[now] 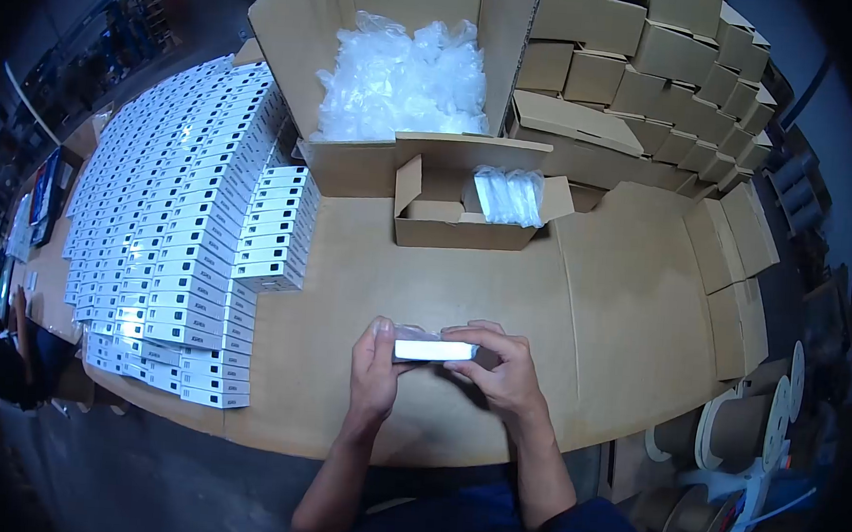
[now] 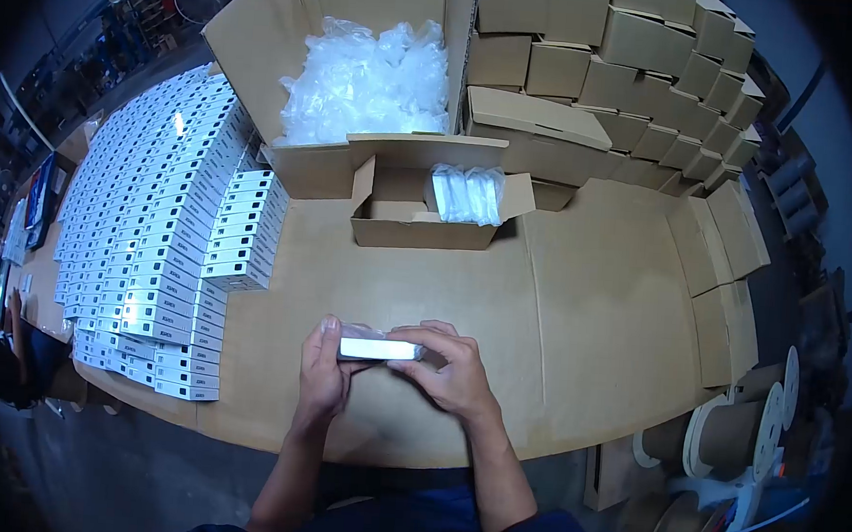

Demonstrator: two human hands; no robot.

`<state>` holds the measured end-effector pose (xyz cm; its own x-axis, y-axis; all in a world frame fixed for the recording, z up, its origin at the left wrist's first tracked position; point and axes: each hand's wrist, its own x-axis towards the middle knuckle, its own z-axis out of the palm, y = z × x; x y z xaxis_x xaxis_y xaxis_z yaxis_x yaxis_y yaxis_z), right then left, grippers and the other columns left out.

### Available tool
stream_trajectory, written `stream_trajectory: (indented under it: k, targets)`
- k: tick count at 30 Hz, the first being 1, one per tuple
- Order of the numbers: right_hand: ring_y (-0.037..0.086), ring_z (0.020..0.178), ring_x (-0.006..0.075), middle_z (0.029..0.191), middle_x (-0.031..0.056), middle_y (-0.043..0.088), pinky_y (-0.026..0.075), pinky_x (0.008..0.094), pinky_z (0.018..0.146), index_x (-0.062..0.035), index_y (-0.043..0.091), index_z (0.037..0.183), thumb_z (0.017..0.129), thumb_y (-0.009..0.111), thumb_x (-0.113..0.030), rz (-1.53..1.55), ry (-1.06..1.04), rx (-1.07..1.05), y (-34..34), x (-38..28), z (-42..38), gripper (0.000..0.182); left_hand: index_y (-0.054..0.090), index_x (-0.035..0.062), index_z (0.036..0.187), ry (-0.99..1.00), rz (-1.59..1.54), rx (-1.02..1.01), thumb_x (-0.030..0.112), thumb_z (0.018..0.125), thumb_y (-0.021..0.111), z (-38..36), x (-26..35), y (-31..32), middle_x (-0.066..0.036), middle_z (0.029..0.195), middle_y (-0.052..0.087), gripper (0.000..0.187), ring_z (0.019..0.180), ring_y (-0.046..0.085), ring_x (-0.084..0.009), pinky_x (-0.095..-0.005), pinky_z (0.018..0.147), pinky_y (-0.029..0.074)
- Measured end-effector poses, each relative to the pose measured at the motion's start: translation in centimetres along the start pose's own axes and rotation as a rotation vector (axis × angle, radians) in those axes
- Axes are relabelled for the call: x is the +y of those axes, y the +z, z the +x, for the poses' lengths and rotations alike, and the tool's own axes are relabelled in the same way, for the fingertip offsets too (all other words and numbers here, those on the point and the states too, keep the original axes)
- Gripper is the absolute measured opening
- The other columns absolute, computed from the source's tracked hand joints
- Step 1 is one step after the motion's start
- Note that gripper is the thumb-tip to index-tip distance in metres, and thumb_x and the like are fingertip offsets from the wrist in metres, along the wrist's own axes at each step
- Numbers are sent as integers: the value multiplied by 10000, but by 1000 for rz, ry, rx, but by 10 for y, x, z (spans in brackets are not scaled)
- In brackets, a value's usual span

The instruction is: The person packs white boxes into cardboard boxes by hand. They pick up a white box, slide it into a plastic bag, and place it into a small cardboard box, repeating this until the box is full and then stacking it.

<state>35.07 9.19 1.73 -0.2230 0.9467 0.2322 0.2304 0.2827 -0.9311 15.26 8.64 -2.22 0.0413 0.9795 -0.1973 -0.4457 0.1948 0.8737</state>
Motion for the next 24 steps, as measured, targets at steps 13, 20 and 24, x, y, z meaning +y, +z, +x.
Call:
stream_trajectory:
  k: [13,20,24]
  targets:
    - [450,1465,372,1420,142,634,400,461,1172,-43,754,1109,793,829,-38,-67,-54,-1,-13,5,-1,325,628,-75,1285,82,285,-349,-52,963,644,-1,27,-5,-171,1507,428,324,1297,559,-257,-341,974,610]
    - [612,1193,364,1220,106,686,501,451,1018,-51,697,1112,786,813,-61,-460,-211,-114,-29,-26,12,346,683,-64,1207,150,471,-378,1,978,656,8,36,-5,-176,1500,451,239,1258,589,-237,-318,940,603]
    - [672,863,321,991,92,680,557,417,788,-34,674,1020,819,782,-53,-531,-283,-204,-39,-36,22,229,643,-37,1272,239,464,-447,21,967,685,21,35,-1,-171,1494,458,313,1260,584,-233,-348,972,582]
